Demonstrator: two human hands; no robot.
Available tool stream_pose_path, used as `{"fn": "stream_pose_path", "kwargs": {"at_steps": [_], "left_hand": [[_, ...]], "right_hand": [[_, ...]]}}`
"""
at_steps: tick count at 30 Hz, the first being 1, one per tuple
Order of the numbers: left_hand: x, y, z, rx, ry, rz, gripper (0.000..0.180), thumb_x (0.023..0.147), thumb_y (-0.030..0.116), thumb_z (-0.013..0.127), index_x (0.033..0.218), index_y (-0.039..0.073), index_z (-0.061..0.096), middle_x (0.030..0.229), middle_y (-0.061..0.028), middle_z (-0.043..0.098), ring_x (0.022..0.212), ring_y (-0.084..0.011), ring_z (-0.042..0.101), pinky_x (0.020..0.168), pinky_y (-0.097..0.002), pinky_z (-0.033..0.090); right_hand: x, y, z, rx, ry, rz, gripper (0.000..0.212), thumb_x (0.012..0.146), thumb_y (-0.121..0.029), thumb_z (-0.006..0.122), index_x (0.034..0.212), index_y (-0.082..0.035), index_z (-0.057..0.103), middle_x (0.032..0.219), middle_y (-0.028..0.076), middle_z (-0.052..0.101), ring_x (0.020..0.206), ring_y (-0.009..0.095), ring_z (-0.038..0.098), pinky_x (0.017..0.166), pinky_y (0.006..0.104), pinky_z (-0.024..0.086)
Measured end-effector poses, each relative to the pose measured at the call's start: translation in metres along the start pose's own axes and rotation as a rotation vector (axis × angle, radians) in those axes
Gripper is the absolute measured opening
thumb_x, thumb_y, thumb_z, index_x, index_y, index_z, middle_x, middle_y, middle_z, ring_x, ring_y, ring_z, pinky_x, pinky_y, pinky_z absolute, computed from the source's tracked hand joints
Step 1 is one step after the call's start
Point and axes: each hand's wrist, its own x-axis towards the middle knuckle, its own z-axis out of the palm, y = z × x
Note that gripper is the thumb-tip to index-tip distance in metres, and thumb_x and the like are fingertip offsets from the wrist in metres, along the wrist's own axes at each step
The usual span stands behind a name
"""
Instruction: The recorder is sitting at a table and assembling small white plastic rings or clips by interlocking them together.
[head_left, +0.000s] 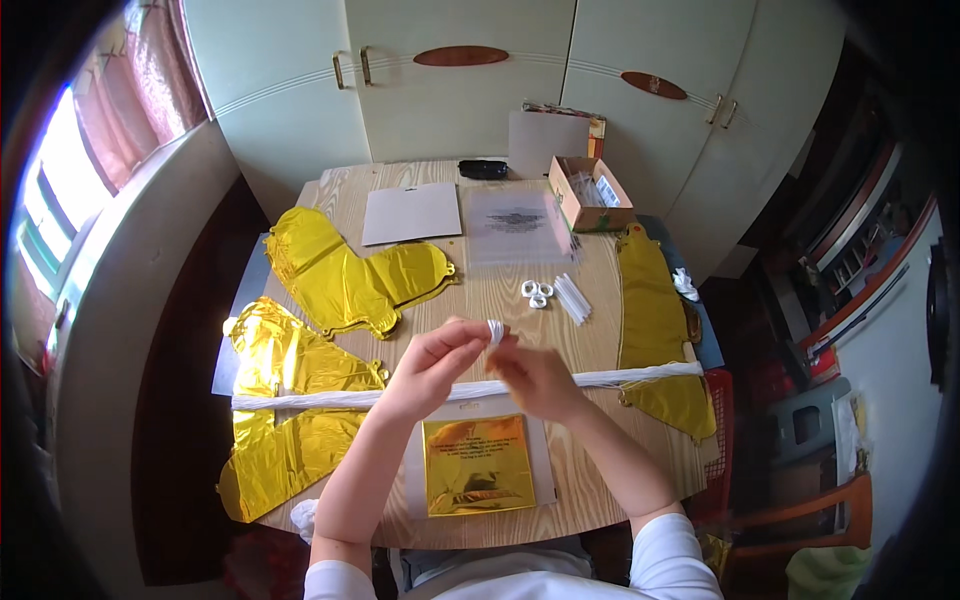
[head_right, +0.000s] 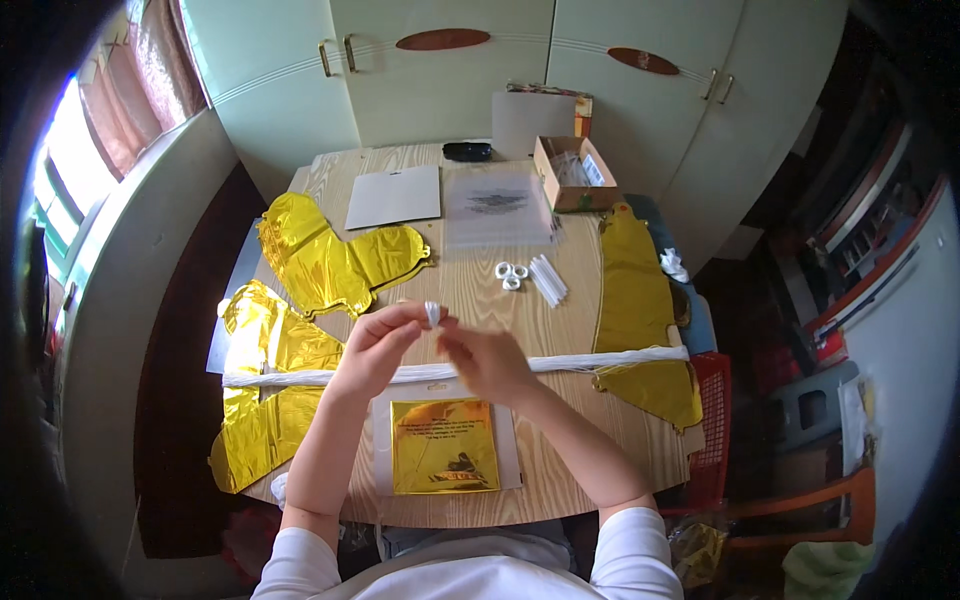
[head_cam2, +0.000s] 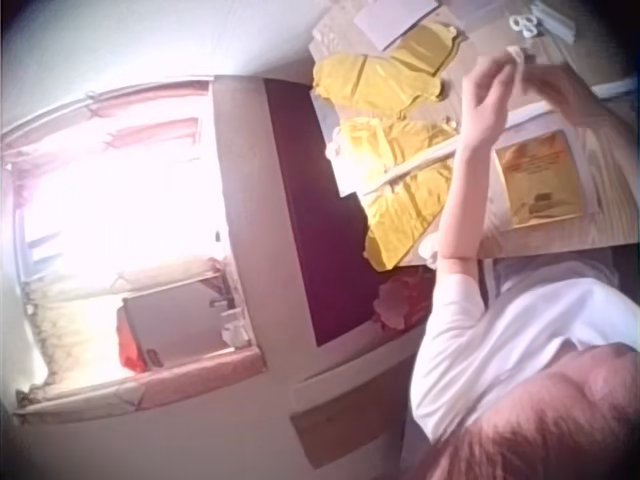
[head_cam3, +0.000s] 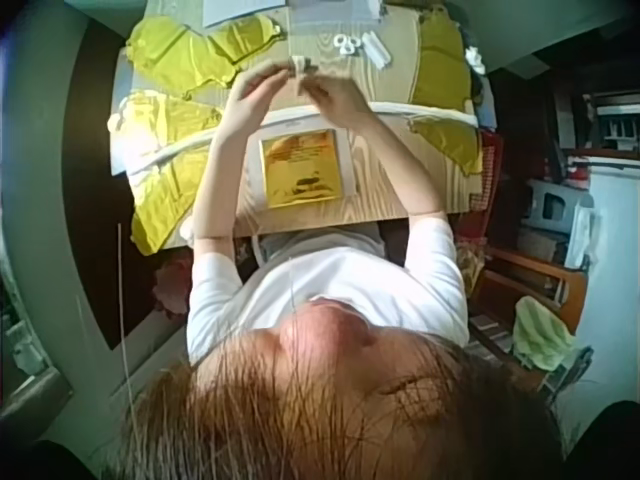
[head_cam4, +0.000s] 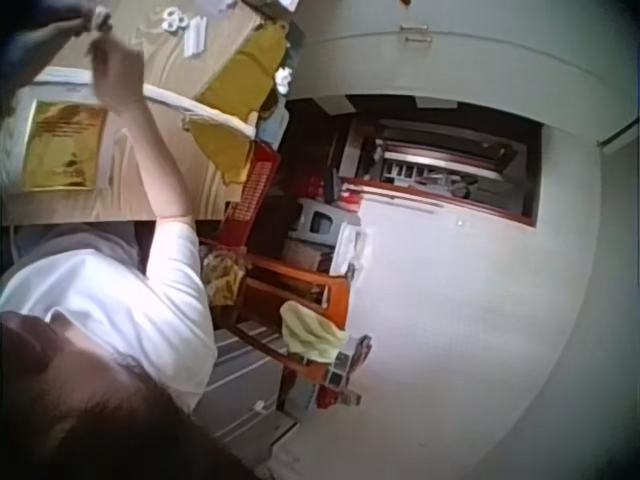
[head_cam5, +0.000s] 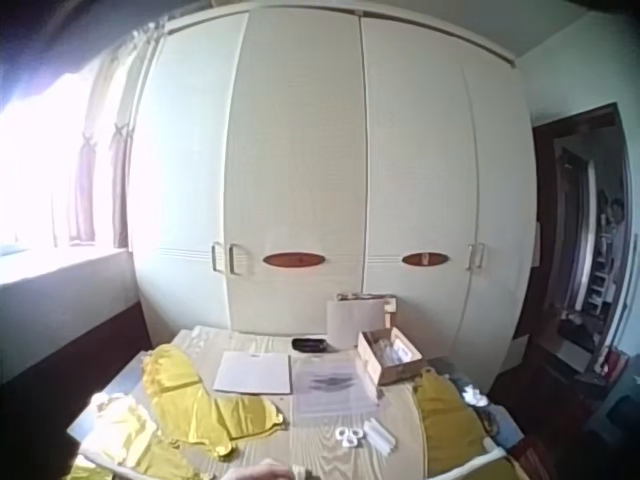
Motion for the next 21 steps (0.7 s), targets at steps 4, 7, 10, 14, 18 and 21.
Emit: {"fn": "stream_pose_path", "kwargs": {"at_steps": [4,7,10,14,18,21], "left_hand": [[-0.003,0.001,-0.005,0.424,-0.031,-0.051,0.016,0.086,0.004,0.047,0.094,-0.003,0.058,0.085,-0.0049,0.057,0.088,-0.0115,0.056,0.076,-0.0249,0.043],[-0.003,-0.001,0.0,-0.057,-0.067,-0.087,0.015,0.085,0.002,0.046,0.093,-0.003,0.058,0.085,-0.0051,0.056,0.085,-0.0121,0.056,0.076,-0.0245,0.042],[0.0,-0.002,0.007,-0.041,0.119,-0.057,0.013,0.085,0.0,0.047,0.088,-0.005,0.059,0.084,-0.0068,0.055,0.085,-0.0139,0.056,0.081,-0.0261,0.042],[-0.001,-0.003,-0.004,0.522,-0.014,0.071,0.017,0.087,0.005,0.05,0.101,0.001,0.06,0.083,-0.0079,0.059,0.075,-0.0134,0.051,0.069,-0.0265,0.042],[-0.003,-0.01,-0.008,-0.228,-0.194,-0.118,0.019,0.088,0.003,0.048,0.103,-0.002,0.059,0.105,-0.0105,0.061,0.099,-0.0134,0.054,0.082,-0.0262,0.043],[0.0,-0.015,-0.001,-0.413,-0.033,-0.058,0.024,0.087,-0.001,0.045,0.108,-0.006,0.055,0.11,-0.0113,0.058,0.109,-0.0172,0.051,0.093,-0.0309,0.04]], "right_hand": [[0.007,-0.014,-0.018,0.122,0.095,-0.012,0.009,0.084,-0.014,0.057,0.08,-0.006,0.06,0.064,0.008,0.059,0.054,0.021,0.058,0.05,0.0303,0.043],[0.007,0.004,-0.01,0.118,0.162,-0.017,0.008,0.082,-0.012,0.059,0.079,-0.005,0.06,0.062,0.008,0.057,0.053,0.02,0.057,0.049,0.0295,0.042],[0.006,-0.002,0.0,-0.014,0.193,-0.173,0.008,0.082,-0.012,0.06,0.079,-0.005,0.061,0.062,0.006,0.057,0.053,0.017,0.055,0.049,0.0282,0.042],[0.007,-0.013,-0.016,-0.023,0.253,-0.14,0.005,0.08,-0.011,0.062,0.078,-0.006,0.061,0.064,0.004,0.057,0.055,0.016,0.052,0.051,0.0278,0.042],[0.011,0.005,-0.008,-0.106,0.379,-0.19,0.004,0.077,-0.008,0.065,0.078,-0.006,0.061,0.062,0.004,0.056,0.056,0.018,0.05,0.052,0.029,0.042],[0.008,0.004,0.011,-0.064,0.405,-0.192,0.006,0.075,-0.006,0.066,0.08,-0.006,0.063,0.062,0.004,0.057,0.057,0.019,0.05,0.052,0.03,0.041]]}}
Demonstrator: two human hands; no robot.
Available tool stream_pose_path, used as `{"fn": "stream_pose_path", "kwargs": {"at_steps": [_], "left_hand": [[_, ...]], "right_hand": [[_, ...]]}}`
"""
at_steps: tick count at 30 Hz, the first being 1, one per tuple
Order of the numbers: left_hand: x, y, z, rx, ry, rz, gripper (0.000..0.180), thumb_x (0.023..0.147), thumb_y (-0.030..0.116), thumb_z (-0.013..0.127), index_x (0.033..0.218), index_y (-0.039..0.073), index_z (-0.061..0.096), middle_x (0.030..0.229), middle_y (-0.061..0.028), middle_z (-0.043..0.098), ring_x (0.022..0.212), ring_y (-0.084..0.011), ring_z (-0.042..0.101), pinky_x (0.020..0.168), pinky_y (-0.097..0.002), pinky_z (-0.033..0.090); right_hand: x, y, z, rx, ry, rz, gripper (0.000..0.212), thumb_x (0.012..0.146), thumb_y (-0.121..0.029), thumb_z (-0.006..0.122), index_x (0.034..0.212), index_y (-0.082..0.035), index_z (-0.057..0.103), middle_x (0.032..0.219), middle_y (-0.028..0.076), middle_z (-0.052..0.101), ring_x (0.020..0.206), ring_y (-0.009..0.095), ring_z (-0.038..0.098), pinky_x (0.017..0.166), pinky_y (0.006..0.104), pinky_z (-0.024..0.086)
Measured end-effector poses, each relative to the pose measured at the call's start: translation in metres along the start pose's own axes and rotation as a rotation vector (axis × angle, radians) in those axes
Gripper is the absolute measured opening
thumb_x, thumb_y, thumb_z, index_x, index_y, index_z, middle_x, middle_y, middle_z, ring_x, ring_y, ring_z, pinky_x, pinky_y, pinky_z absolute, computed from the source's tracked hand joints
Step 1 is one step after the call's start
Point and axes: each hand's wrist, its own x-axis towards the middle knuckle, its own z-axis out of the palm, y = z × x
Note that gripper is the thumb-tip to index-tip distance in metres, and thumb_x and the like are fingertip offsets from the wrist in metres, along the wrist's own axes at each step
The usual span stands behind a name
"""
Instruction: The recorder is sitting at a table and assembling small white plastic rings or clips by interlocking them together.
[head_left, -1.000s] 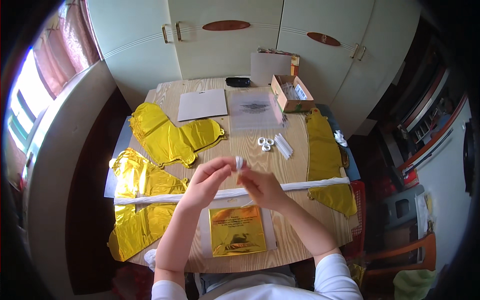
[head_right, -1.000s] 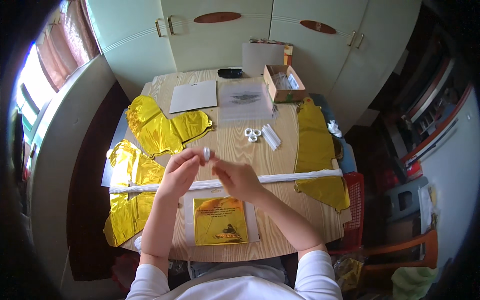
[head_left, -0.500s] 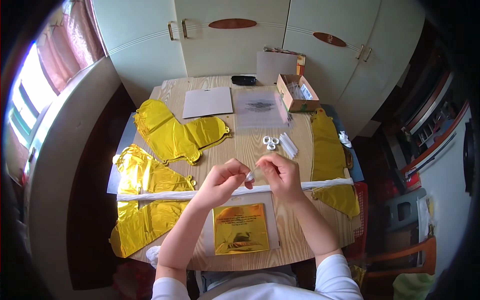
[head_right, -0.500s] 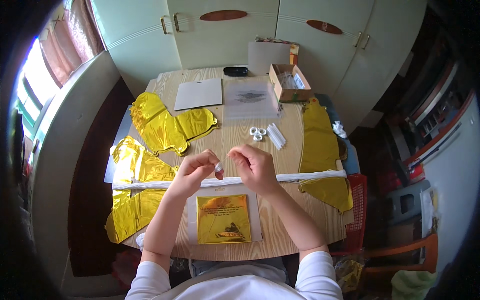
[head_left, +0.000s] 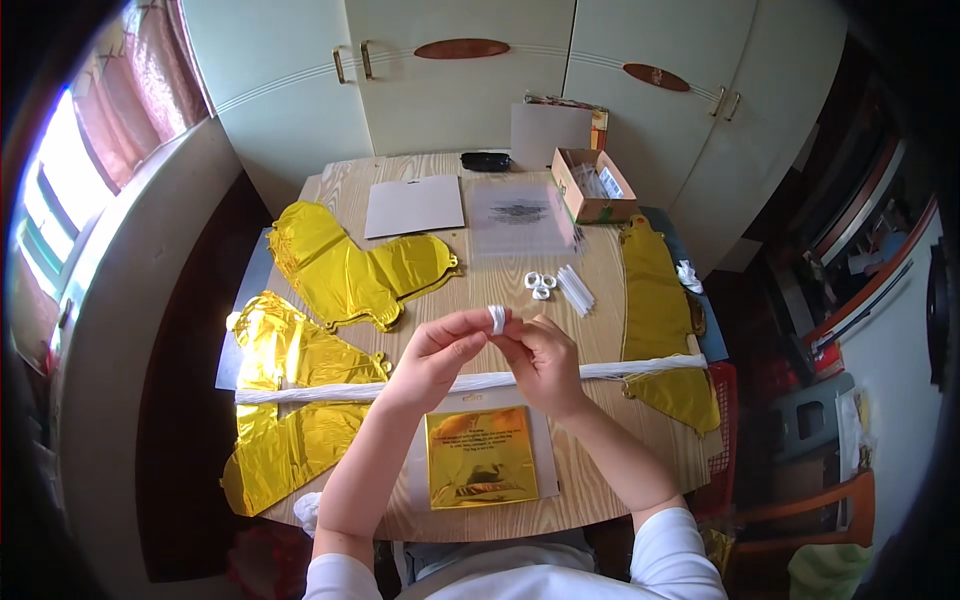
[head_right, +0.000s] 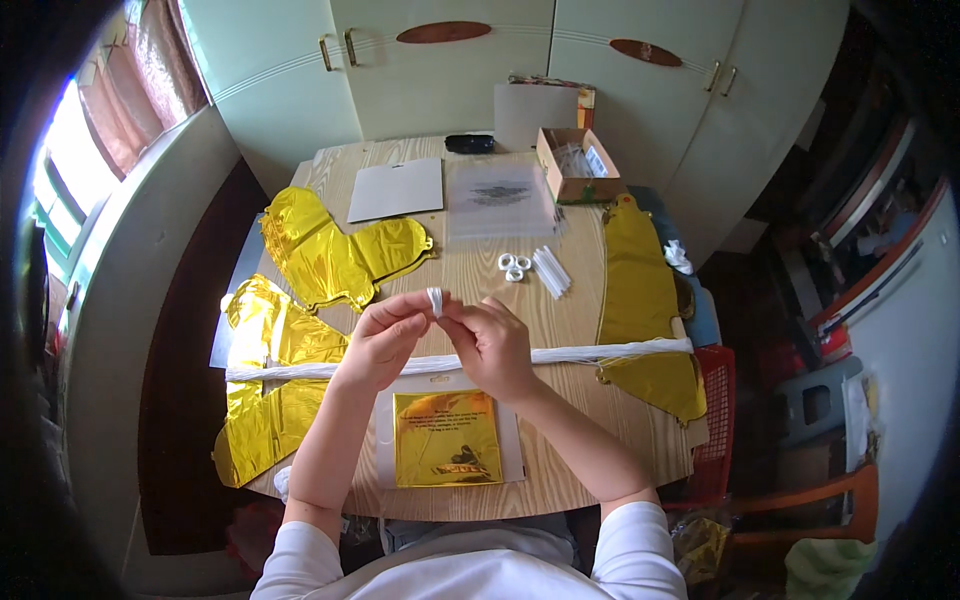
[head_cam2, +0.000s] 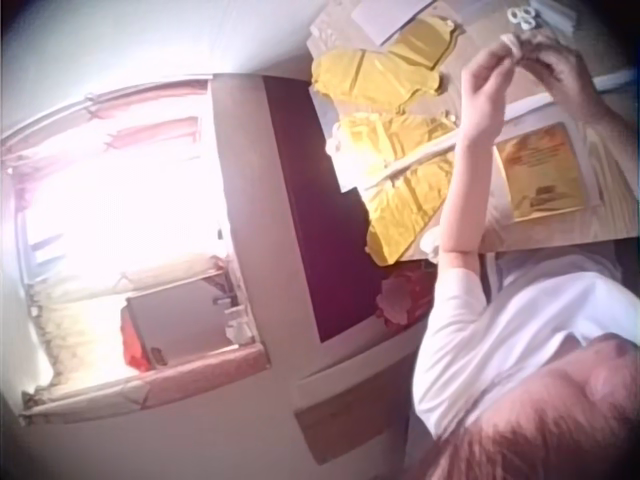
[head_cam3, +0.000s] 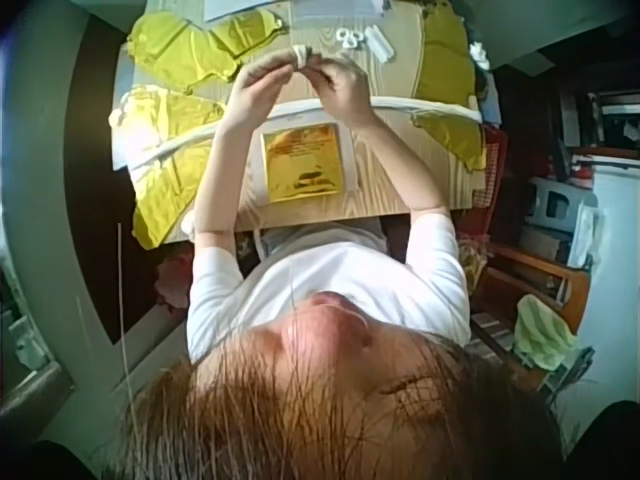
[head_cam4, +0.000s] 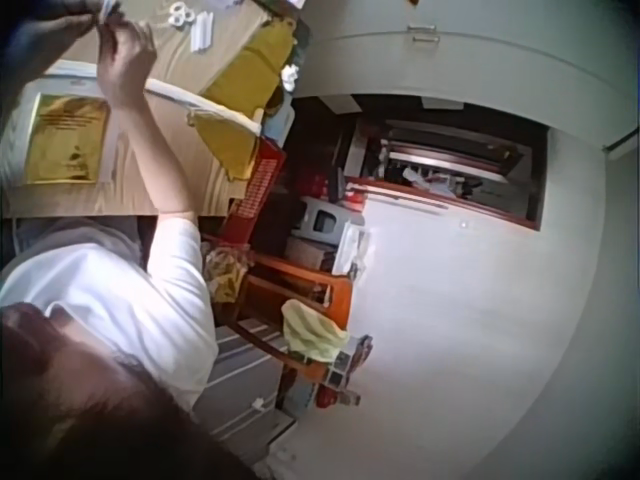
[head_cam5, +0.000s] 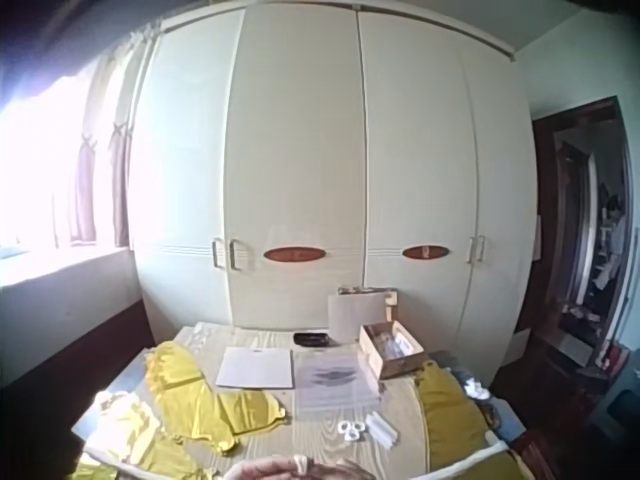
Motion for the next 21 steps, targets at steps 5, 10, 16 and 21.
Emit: {"fn": "stream_pose_path", "kwargs": {"at_steps": [5,10,16,21], "left_hand": [[0.003,-0.002,0.004,0.477,0.038,0.136,0.03,0.088,-0.003,0.047,0.117,-0.004,0.052,0.112,-0.0097,0.058,0.107,-0.0152,0.052,0.093,-0.0289,0.04],[0.002,-0.001,0.005,0.635,0.052,0.044,0.024,0.085,-0.003,0.054,0.109,-0.003,0.057,0.101,-0.0045,0.062,0.093,-0.0091,0.055,0.082,-0.0237,0.044],[0.003,0.007,0.01,0.615,0.061,-0.167,0.018,0.084,0.005,0.061,0.099,-0.004,0.061,0.086,-0.0034,0.064,0.082,-0.0084,0.058,0.072,-0.0215,0.047],[0.002,0.006,0.01,0.26,0.003,-0.205,0.016,0.086,0.012,0.06,0.094,-0.002,0.062,0.086,-0.0051,0.064,0.081,-0.0086,0.058,0.076,-0.0225,0.045]], "right_hand": [[0.007,-0.003,-0.007,-0.136,0.051,-0.066,0.011,0.071,-0.007,0.07,0.079,-0.007,0.063,0.059,0.002,0.055,0.056,0.019,0.048,0.051,0.0295,0.04],[0.013,-0.004,-0.015,-0.215,0.05,-0.159,0.016,0.066,-0.012,0.076,0.075,-0.01,0.063,0.057,-0.001,0.053,0.058,0.017,0.046,0.056,0.0292,0.039],[0.013,0.001,-0.017,-0.045,-0.015,-0.069,0.014,0.067,-0.014,0.075,0.071,-0.011,0.062,0.059,-0.002,0.053,0.061,0.016,0.047,0.059,0.0278,0.039],[0.012,0.007,-0.019,0.351,-0.154,0.264,0.011,0.078,-0.015,0.068,0.078,-0.006,0.061,0.07,0.0,0.059,0.067,0.01,0.051,0.063,0.0227,0.043]]}}
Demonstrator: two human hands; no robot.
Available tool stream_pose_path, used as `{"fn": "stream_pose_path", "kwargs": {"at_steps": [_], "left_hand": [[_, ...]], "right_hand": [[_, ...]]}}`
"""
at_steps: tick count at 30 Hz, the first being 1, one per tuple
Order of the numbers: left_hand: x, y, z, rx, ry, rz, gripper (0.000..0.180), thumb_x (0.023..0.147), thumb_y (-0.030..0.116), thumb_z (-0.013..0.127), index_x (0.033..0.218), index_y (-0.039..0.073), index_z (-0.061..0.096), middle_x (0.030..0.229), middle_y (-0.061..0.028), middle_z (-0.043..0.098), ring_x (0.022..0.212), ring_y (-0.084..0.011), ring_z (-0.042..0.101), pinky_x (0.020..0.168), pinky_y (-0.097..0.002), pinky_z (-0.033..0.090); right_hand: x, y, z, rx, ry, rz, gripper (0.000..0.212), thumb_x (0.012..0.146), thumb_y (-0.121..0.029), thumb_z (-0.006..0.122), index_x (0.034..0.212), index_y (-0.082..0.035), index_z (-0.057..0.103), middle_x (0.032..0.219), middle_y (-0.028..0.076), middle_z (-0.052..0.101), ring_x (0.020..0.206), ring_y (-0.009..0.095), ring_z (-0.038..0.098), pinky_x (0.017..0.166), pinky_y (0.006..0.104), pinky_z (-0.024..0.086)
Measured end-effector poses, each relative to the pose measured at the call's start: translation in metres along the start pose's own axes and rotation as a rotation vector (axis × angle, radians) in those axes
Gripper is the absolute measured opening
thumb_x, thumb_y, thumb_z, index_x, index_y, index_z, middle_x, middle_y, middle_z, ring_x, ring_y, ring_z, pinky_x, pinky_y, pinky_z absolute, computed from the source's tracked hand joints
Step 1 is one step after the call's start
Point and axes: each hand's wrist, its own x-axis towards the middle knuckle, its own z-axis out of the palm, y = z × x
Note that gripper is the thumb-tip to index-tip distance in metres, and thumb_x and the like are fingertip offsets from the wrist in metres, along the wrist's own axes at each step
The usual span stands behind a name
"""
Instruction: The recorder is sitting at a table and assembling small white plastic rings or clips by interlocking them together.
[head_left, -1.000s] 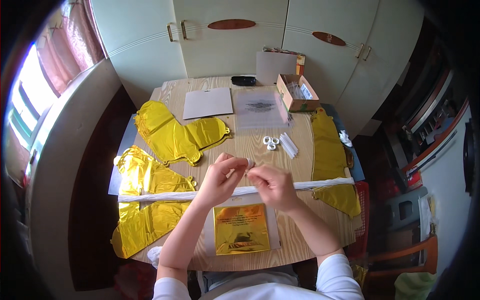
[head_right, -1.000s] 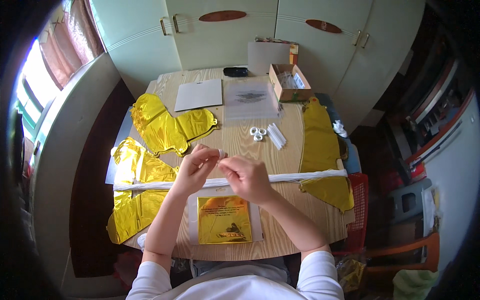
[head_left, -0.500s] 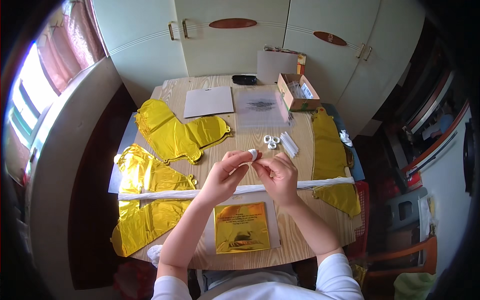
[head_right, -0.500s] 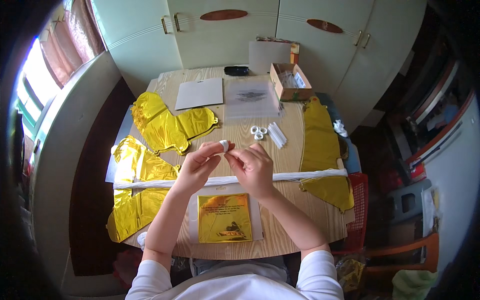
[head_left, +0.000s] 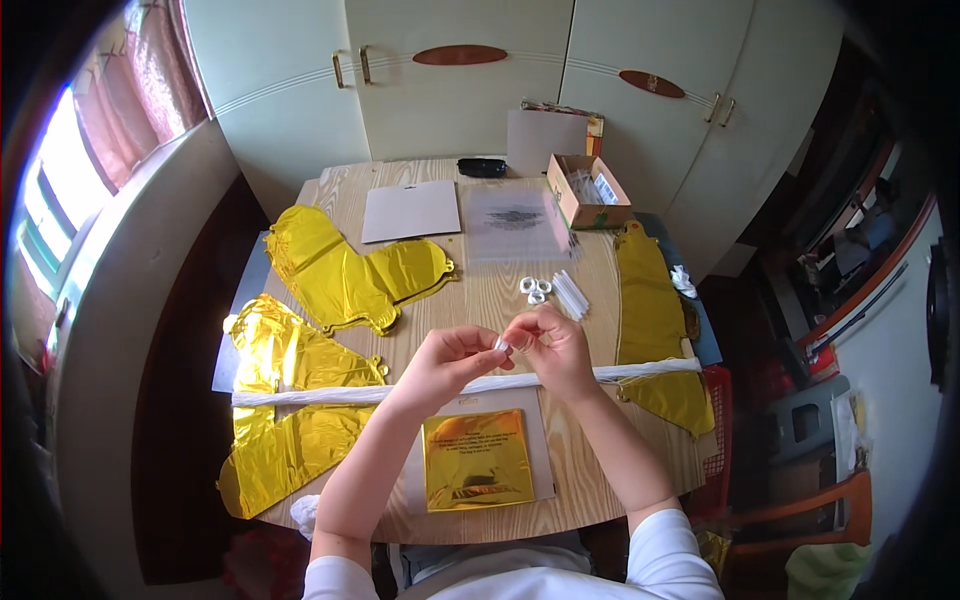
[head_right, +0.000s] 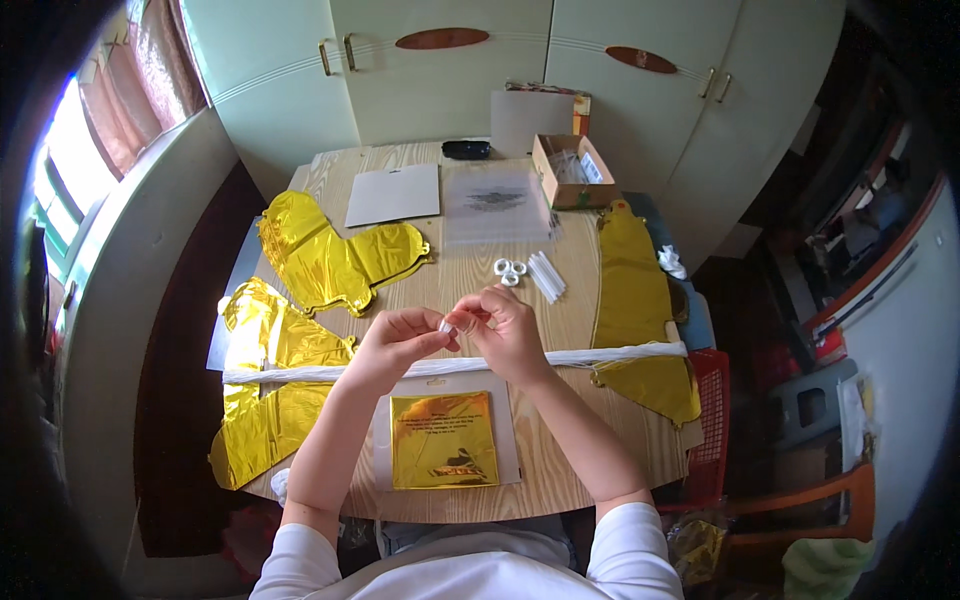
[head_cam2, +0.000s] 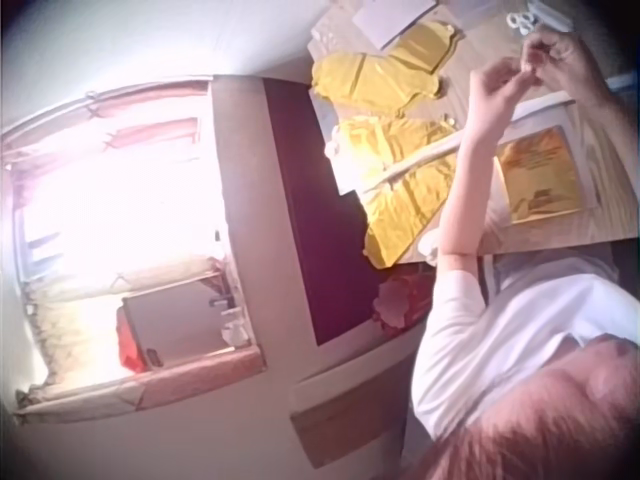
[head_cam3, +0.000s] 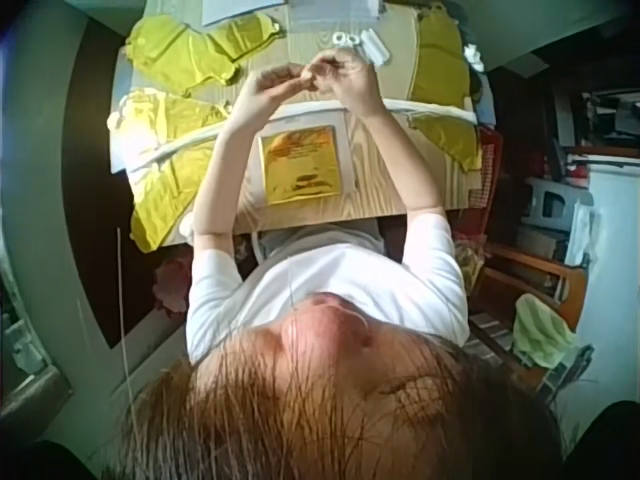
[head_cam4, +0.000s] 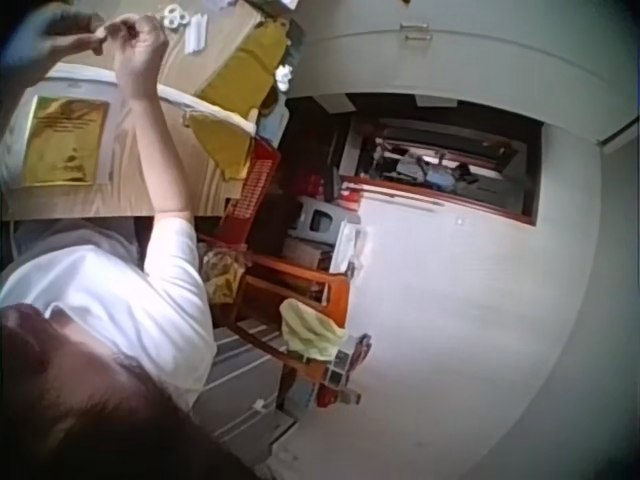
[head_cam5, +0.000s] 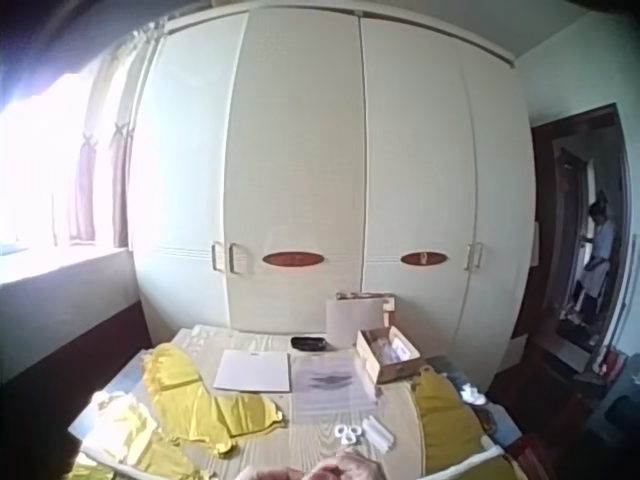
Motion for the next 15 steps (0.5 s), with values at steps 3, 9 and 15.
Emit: {"fn": "stream_pose_path", "kwargs": {"at_steps": [3,9,15], "left_hand": [[0.002,-0.008,-0.004,-0.25,-0.03,0.089,0.013,0.086,0.008,0.058,0.096,0.0,0.061,0.092,-0.0061,0.063,0.09,-0.0108,0.057,0.086,-0.0255,0.043],[0.008,-0.023,0.001,-0.258,0.147,0.228,0.012,0.086,0.006,0.057,0.097,0.001,0.061,0.099,-0.0078,0.063,0.107,-0.0192,0.053,0.097,-0.0332,0.034],[0.009,-0.026,0.005,-0.349,0.154,0.282,0.013,0.087,0.006,0.056,0.098,0.001,0.06,0.098,-0.0107,0.064,0.108,-0.0216,0.054,0.098,-0.0366,0.034]], "right_hand": [[-0.004,0.016,0.006,0.309,-0.062,0.169,0.011,0.088,-0.012,0.057,0.093,-0.002,0.059,0.081,0.001,0.062,0.075,0.005,0.055,0.069,0.02,0.045],[-0.006,0.01,0.015,0.355,-0.005,0.287,0.011,0.089,-0.008,0.054,0.095,0.001,0.059,0.087,0.003,0.063,0.083,0.006,0.057,0.073,0.0189,0.045],[-0.008,0.007,0.012,0.462,-0.081,0.483,0.012,0.089,-0.011,0.056,0.092,-0.002,0.062,0.081,-0.003,0.059,0.07,0.003,0.048,0.063,0.0175,0.04]]}}
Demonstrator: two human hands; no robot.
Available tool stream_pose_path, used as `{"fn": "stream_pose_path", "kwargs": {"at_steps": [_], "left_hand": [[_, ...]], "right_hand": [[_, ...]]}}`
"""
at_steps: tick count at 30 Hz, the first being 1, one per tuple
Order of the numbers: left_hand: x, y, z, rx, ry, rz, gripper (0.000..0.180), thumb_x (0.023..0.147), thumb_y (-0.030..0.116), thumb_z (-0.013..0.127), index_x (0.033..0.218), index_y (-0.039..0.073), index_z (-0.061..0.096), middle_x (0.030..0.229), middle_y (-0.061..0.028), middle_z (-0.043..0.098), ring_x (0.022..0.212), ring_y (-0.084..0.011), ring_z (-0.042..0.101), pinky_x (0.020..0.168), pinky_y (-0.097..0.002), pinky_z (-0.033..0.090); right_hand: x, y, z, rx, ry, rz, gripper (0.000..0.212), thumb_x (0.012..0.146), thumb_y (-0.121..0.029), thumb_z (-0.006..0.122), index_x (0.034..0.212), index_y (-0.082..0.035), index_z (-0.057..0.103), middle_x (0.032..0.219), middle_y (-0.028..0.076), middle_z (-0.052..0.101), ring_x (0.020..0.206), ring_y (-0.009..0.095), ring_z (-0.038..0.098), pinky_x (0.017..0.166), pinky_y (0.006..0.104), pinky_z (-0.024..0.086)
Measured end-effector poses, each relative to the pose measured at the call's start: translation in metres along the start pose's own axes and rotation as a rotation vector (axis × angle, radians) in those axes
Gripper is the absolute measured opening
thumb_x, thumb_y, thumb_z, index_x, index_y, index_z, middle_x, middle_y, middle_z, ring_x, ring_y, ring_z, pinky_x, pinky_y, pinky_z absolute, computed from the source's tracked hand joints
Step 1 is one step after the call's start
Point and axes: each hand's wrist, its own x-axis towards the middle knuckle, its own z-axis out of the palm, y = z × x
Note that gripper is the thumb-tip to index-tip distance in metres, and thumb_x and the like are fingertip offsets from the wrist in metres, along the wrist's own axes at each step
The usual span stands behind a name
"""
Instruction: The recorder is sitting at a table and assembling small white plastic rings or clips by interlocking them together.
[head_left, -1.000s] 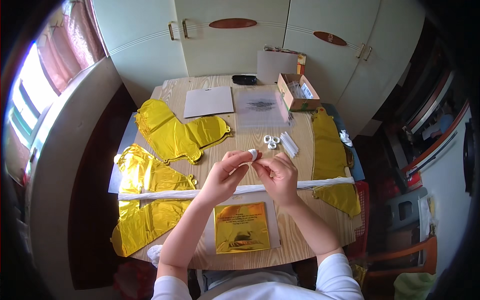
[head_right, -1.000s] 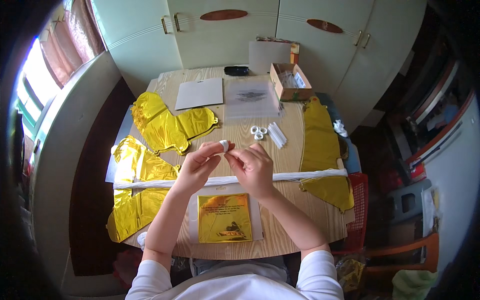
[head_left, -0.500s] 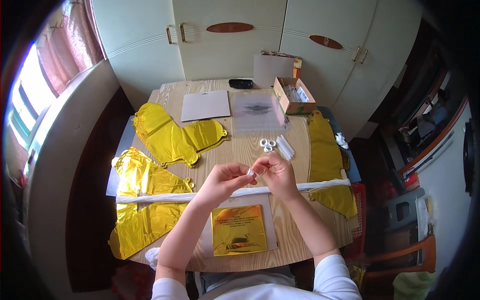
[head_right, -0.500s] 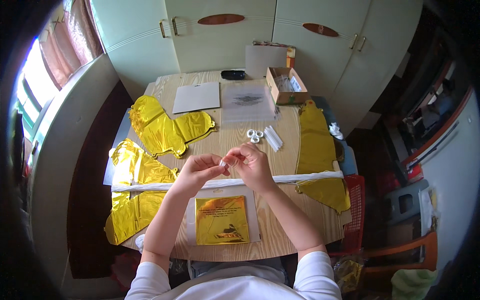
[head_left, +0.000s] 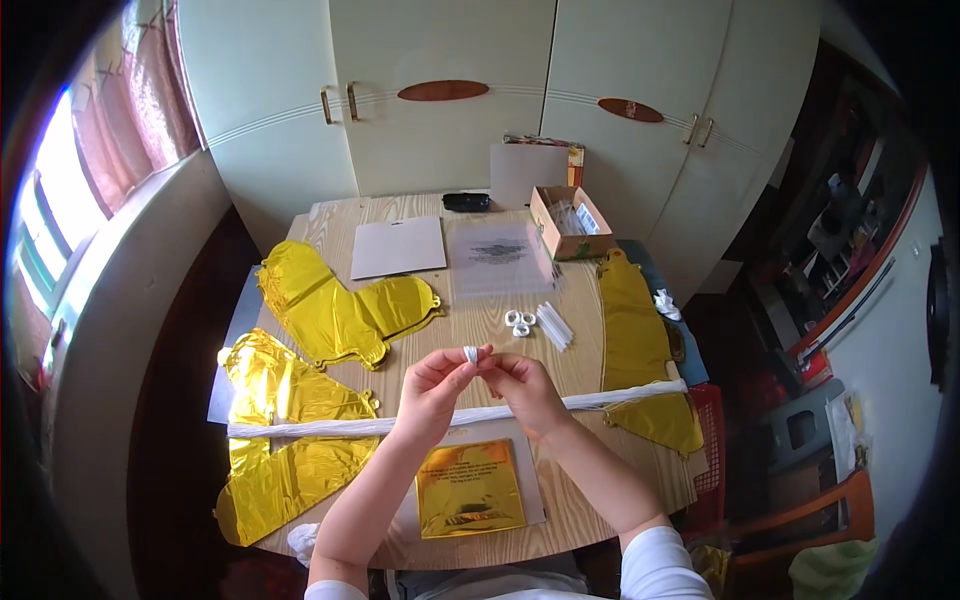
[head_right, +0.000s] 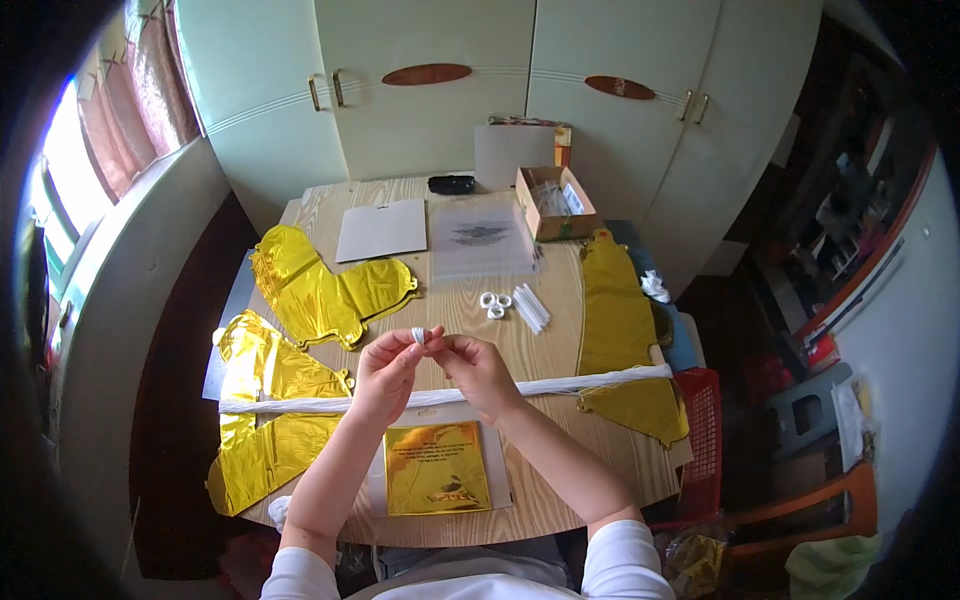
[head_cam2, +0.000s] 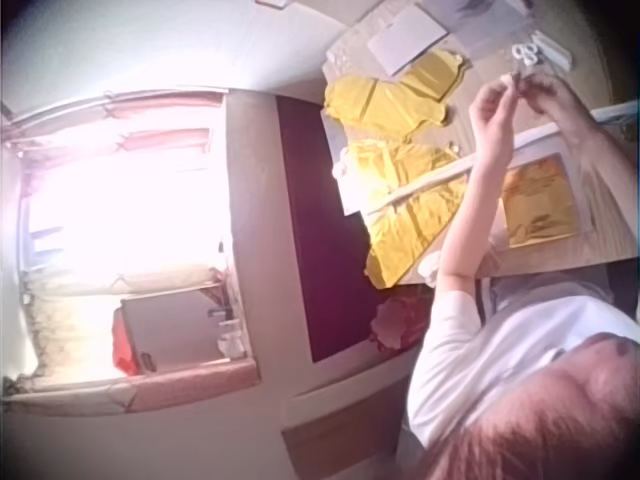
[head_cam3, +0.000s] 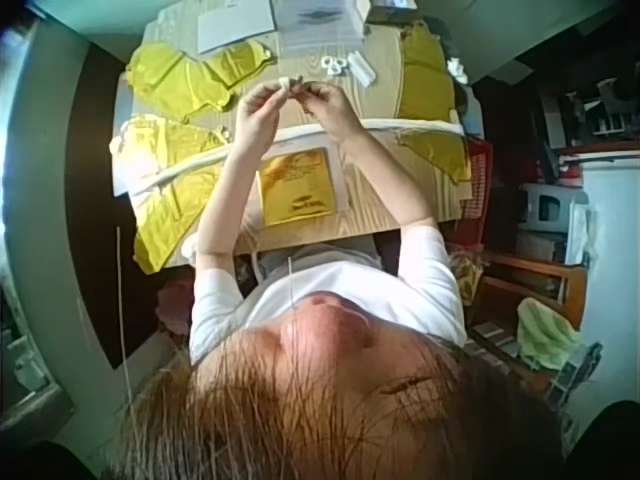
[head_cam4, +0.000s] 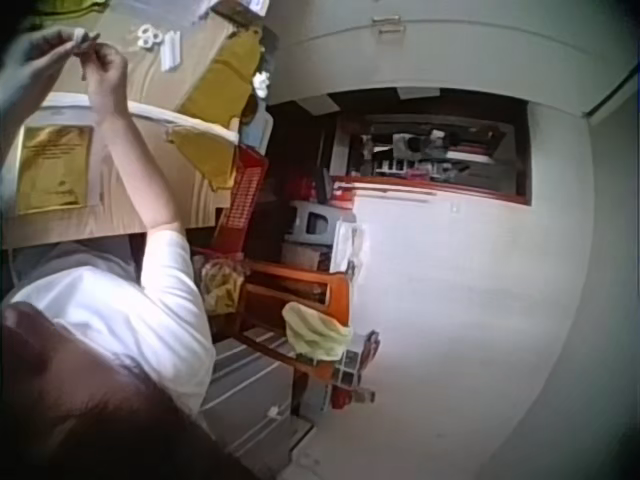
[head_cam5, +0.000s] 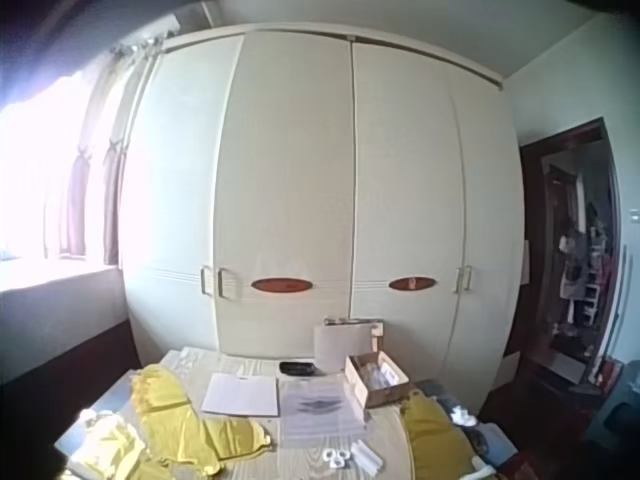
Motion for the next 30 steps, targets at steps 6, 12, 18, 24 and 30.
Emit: {"fn": "stream_pose_path", "kwargs": {"at_steps": [6,12,18,24,30], "left_hand": [[0.004,0.008,-0.004,0.035,0.001,0.001,0.014,0.087,0.005,0.055,0.099,-0.001,0.059,0.095,-0.0117,0.064,0.092,-0.0189,0.06,0.087,-0.0338,0.044],[0.003,0.018,-0.009,0.045,-0.17,-0.182,0.014,0.088,0.005,0.053,0.099,-0.003,0.056,0.094,-0.0104,0.062,0.09,-0.0188,0.06,0.085,-0.0321,0.046],[0.002,0.023,-0.011,0.056,-0.235,-0.298,0.01,0.088,0.005,0.054,0.093,-0.002,0.051,0.091,-0.0128,0.061,0.088,-0.0206,0.06,0.082,-0.0338,0.048],[0.001,0.019,-0.006,-0.06,-0.228,-0.337,0.017,0.086,0.003,0.056,0.095,0.003,0.042,0.088,-0.0139,0.06,0.085,-0.0217,0.061,0.076,-0.0342,0.049],[0.002,0.022,-0.002,-0.048,-0.058,-0.385,0.016,0.086,0.001,0.053,0.099,0.005,0.045,0.1,-0.0115,0.06,0.093,-0.0208,0.06,0.078,-0.0298,0.049]], "right_hand": [[-0.001,-0.01,-0.01,-0.367,0.0,-0.181,0.015,0.087,-0.01,0.058,0.098,-0.001,0.062,0.083,-0.002,0.06,0.07,0.004,0.05,0.065,0.0191,0.043],[-0.002,-0.024,-0.008,-0.094,-0.139,-0.229,0.017,0.085,-0.003,0.058,0.102,0.002,0.059,0.09,0.003,0.063,0.081,0.009,0.058,0.075,0.023,0.048],[-0.001,-0.021,-0.011,-0.017,-0.185,-0.117,0.01,0.084,-0.001,0.059,0.093,0.001,0.06,0.08,0.005,0.063,0.073,0.01,0.06,0.068,0.0233,0.049],[-0.001,-0.024,-0.014,-0.029,-0.178,-0.106,0.002,0.083,0.001,0.059,0.085,0.001,0.059,0.073,0.004,0.062,0.066,0.009,0.059,0.063,0.0221,0.049],[0.007,-0.021,-0.03,-0.188,-0.054,-0.167,0.004,0.083,-0.003,0.06,0.087,0.0,0.061,0.079,0.004,0.063,0.074,0.009,0.06,0.069,0.0215,0.05]]}}
